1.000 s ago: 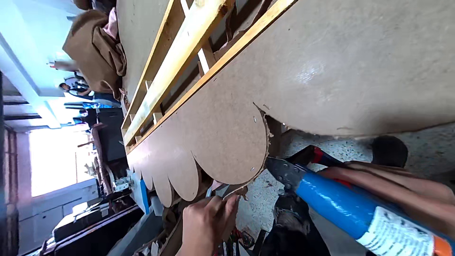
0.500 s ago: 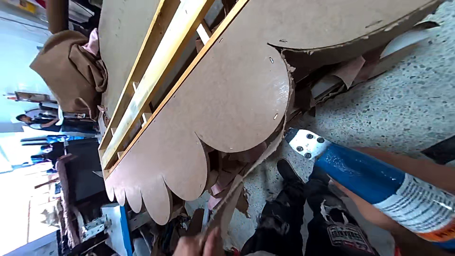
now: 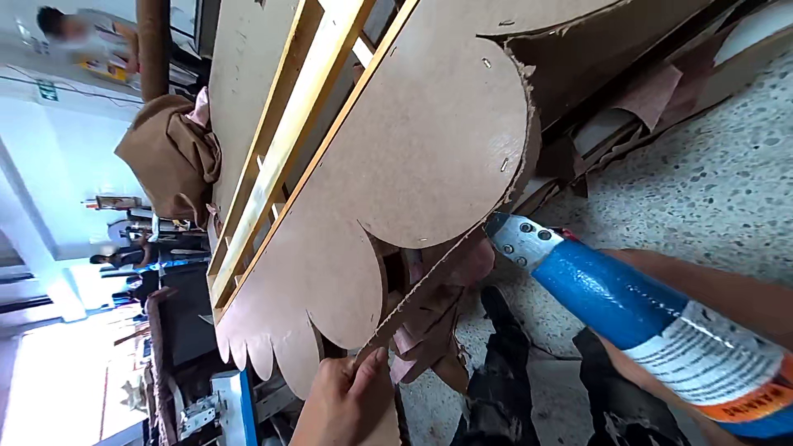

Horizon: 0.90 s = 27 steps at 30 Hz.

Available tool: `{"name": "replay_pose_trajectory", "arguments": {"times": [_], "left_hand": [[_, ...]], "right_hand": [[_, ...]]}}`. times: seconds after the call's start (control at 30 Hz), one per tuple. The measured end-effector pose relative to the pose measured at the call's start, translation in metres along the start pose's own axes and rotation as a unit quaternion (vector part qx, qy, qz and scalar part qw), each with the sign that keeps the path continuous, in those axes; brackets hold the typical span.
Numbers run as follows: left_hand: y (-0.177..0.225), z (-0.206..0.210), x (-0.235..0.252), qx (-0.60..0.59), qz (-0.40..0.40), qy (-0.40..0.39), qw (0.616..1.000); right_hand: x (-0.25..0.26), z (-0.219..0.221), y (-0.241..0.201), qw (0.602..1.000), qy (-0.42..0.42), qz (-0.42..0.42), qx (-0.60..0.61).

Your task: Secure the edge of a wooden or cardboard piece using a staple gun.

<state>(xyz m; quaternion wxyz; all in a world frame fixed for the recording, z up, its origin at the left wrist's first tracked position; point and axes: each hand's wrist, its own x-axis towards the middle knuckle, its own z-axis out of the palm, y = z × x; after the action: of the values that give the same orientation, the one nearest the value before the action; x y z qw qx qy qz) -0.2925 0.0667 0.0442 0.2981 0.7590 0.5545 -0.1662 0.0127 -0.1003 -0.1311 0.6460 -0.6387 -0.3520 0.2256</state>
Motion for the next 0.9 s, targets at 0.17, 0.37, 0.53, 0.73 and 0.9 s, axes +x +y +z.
{"name": "replay_pose_trajectory", "arguments": {"times": [0.17,0.37,0.53,0.73,0.9], "left_hand": [[0.001,-0.019,-0.004,-0.042,0.003,-0.053,0.998],[0.004,-0.009,-0.011,0.037,0.123,0.046,0.991],[0.005,0.010,-0.016,0.055,0.156,0.127,0.978],[0.031,-0.004,-0.015,0.037,0.170,0.081,0.981],[0.091,-0.001,0.014,0.186,0.306,0.135,0.924]], "right_hand": [[-0.020,0.032,0.002,0.993,0.081,-0.085,-0.019],[-0.042,0.098,-0.010,0.979,0.189,-0.081,-0.005],[-0.049,0.145,-0.021,0.951,0.289,-0.069,-0.087],[-0.075,0.175,-0.028,0.943,0.332,-0.022,-0.016],[-0.109,0.181,-0.019,0.946,0.317,0.039,0.055]]}}
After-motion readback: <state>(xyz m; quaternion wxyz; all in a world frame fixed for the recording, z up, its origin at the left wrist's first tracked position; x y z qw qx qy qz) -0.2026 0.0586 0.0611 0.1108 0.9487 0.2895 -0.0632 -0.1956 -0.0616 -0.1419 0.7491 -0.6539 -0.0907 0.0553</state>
